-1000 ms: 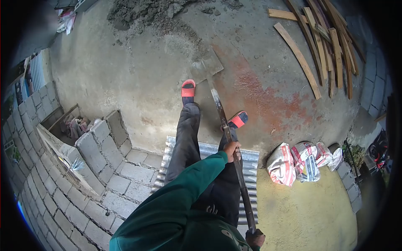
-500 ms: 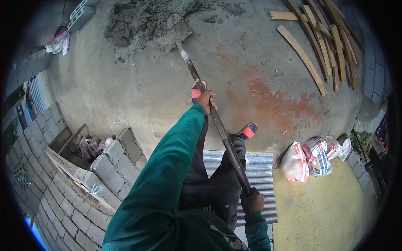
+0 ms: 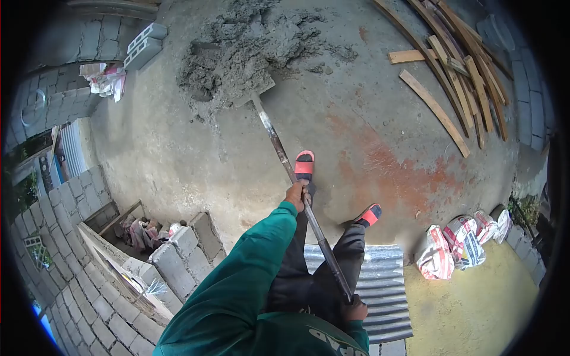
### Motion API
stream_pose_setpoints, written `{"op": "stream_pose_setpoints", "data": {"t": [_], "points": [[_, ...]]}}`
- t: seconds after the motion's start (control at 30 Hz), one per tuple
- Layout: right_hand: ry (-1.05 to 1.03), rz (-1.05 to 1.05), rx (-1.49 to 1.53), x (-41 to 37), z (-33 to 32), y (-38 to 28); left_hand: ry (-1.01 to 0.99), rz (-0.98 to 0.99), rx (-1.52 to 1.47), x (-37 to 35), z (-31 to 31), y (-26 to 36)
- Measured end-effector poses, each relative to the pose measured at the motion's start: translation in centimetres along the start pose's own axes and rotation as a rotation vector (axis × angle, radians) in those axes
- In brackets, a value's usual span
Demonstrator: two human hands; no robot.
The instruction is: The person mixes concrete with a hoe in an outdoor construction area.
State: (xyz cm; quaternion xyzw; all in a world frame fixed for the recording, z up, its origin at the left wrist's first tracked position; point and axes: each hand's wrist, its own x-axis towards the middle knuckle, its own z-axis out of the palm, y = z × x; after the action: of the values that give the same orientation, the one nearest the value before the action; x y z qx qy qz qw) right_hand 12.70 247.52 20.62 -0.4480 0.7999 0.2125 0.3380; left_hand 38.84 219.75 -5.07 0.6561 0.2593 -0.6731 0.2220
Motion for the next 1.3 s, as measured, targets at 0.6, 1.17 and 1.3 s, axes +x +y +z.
{"op": "stream_pose_setpoints", "data": {"t": [0.6,1.17,1.3], "points": [[-1.184,-0.158,0.976,3.9,-7.0,-4.9,0.346,0.875,0.562,-12.4,-4.2,8.6],[-0.419,0.256,-0.231,-30.1,-5.0,39.5,-0.140,-0.560,-0.085,-9.1,-6.8,-54.9],[-0.558,0.434,-0.278,-31.6,-5.2,37.8,-0.088,-0.637,-0.054,-8.9,-7.5,-56.4]]}}
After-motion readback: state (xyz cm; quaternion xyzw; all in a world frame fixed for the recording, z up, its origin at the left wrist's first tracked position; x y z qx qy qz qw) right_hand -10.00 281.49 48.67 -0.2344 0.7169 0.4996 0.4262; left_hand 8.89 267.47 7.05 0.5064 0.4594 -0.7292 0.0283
